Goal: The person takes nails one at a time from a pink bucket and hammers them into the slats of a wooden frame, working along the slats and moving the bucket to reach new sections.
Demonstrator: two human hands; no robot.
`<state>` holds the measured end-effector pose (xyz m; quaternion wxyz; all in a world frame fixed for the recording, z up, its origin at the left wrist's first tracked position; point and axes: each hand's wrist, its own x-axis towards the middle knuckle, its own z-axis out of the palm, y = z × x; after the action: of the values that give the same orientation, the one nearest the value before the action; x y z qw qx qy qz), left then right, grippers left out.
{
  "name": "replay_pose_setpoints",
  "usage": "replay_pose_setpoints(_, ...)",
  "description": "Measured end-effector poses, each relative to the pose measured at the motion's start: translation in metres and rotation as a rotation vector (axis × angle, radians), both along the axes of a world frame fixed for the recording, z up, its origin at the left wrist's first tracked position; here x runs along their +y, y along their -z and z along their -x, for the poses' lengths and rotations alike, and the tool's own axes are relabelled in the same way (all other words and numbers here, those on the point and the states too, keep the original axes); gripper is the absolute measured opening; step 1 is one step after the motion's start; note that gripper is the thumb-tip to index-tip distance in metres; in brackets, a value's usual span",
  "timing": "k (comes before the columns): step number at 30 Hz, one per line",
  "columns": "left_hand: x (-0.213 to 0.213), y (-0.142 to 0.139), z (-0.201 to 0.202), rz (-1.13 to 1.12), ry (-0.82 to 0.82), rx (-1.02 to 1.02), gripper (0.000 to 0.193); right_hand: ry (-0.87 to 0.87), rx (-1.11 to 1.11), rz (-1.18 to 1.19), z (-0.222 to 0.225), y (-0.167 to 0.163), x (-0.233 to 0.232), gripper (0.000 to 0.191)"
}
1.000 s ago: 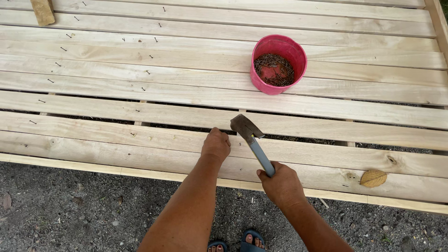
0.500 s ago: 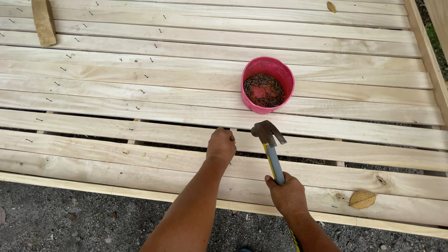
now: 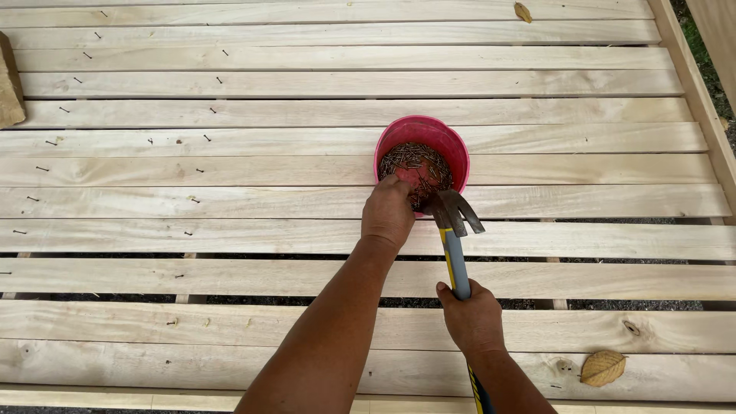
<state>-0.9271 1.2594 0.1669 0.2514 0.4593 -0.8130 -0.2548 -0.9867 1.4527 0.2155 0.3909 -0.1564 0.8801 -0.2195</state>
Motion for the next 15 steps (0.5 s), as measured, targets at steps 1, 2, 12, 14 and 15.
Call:
replay_pose_setpoints(1, -0.009, -0.001, 0.006, 0.023, 0.073, -0.078, 0.011, 0.006, 0.009, 0.022, 0.002, 0.0, -0.006, 0.038)
replay_pose_setpoints(2, -0.018, -0.002, 0.009, 0.048, 0.146, -0.163, 0.01, 0.011, 0.012, 0.044, 0.002, 0.001, -0.014, 0.037)
replay_pose_setpoints(12, -0.055, 0.007, 0.071, -0.281, 0.396, -0.548, 0.071, 0.246, 0.024, 0.057, 0.023, -0.004, -0.066, 0.042)
replay_pose_setpoints(14, -0.051, 0.01, 0.076, -0.23, 0.396, -0.536, 0.056, 0.265, 0.013, 0.065, 0.027, -0.002, -0.071, 0.039)
replay_pose_setpoints(15, -0.05, 0.01, 0.077, -0.273, 0.403, -0.525, 0.053, 0.269, 0.014, 0.05, 0.028, 0.0, -0.074, 0.039)
